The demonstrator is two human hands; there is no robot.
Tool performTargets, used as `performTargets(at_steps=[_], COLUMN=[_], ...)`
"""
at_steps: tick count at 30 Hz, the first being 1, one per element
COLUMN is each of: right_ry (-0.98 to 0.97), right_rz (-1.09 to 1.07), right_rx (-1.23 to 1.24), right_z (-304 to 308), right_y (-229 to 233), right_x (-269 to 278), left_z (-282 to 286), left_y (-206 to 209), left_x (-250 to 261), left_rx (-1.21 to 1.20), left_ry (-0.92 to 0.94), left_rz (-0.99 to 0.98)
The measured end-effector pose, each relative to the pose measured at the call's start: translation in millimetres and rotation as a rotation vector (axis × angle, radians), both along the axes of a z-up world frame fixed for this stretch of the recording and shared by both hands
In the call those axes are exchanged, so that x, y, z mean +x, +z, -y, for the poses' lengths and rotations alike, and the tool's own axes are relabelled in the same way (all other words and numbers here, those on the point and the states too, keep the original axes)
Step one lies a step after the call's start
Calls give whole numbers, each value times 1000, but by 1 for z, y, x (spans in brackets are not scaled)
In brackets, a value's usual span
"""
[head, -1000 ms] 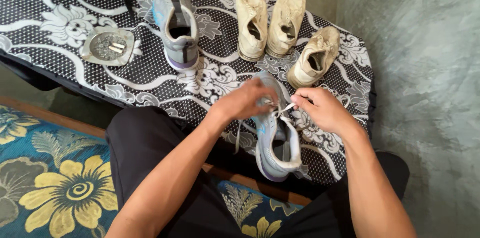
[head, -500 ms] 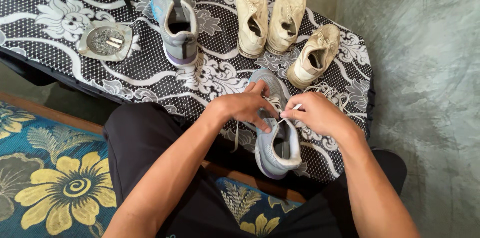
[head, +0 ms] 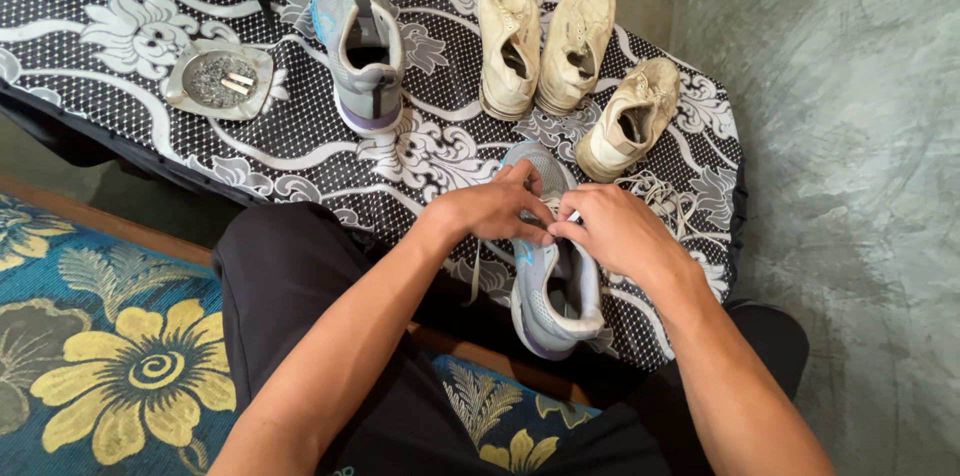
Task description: The person threads white shoelaces through the eyelets of a gray sneaker, pulls the laces to tighten them, and ties a knot. The task is performed on a patterned tablecloth with other shoes nearby.
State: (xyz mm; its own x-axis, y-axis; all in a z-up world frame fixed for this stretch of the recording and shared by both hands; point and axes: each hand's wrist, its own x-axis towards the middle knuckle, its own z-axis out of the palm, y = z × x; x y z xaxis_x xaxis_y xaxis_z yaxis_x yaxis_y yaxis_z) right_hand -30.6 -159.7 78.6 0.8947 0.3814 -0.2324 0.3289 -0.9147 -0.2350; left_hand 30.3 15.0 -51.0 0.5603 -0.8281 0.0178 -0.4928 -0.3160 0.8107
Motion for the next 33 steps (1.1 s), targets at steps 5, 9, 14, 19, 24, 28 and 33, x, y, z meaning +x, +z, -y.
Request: performTargets(at_steps=[5, 9, 14, 19, 24, 28, 33], right_ry=[2, -133, -119, -137, 9, 60, 169], right_rz=[-9, -152, -70, -56, 27, 50, 49], right_rx=[75, 108, 168, 282, 256, 179, 156], right_z=[-6, -5, -2, 2, 5, 5, 3], right_y=[5, 8, 5, -2, -5, -5, -3], right_x=[-5, -7, -11, -14, -13, -13, -12], left_z=[5, 7, 7, 6, 7, 7, 8], left_y=[-6, -9, -9, -15, -21, -22, -22], left_x=[2, 1, 4, 7, 8, 9, 9], left_rx=[8, -13, -11, -42, -70, -87, -52], left_ry=[30, 67, 64, 45, 40, 37, 48], left_rz=[-27, -5, -49, -34, -17, -19, -34])
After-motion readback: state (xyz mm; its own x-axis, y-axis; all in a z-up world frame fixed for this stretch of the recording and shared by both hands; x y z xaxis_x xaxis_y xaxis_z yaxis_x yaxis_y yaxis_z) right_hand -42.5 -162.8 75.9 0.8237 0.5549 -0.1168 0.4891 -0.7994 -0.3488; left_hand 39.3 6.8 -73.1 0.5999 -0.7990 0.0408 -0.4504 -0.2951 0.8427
